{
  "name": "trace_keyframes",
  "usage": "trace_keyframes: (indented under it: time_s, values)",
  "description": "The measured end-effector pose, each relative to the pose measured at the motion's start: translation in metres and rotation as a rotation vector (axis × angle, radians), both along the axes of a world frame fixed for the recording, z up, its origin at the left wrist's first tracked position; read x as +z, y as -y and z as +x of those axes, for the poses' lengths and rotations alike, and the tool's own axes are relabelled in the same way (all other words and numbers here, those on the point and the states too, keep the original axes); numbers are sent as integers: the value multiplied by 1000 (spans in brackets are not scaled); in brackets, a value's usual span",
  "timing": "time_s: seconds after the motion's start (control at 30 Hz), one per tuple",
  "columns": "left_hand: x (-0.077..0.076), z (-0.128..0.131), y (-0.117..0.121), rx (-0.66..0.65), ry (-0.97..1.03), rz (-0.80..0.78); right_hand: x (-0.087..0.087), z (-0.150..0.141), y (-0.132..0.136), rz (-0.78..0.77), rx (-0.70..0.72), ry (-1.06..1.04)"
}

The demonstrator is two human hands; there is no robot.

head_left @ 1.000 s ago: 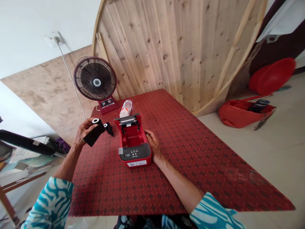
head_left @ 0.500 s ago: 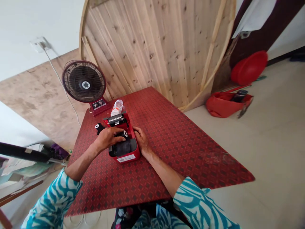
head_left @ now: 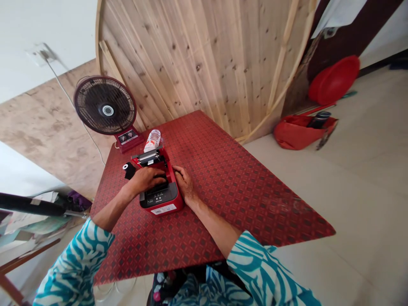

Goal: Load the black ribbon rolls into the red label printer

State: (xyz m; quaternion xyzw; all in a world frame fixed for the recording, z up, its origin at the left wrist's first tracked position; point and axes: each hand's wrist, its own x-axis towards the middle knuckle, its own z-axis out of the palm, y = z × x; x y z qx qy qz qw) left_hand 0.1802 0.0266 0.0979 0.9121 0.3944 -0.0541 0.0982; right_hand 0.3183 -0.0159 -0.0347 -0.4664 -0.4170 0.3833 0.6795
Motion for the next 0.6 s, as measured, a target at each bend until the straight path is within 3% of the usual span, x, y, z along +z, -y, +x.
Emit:
trace_keyframes:
  time_s: [0.1,0.2,0.3,0.43,0.6]
  values:
    - [10,-19,19,49,269,-14,1,0,1,3,1,7]
    - [13,-34,44,54,393,-34,3,1,3,-10,8,11]
    - [5,-39,58,1,449,40,2,1,3,-9,3,13]
    - [-11,-35,58,-54,520,189,-2,2,2,-3,-2,23]
    - [-14,-32,67,-153,529,351,-4,1,0,5,0,2]
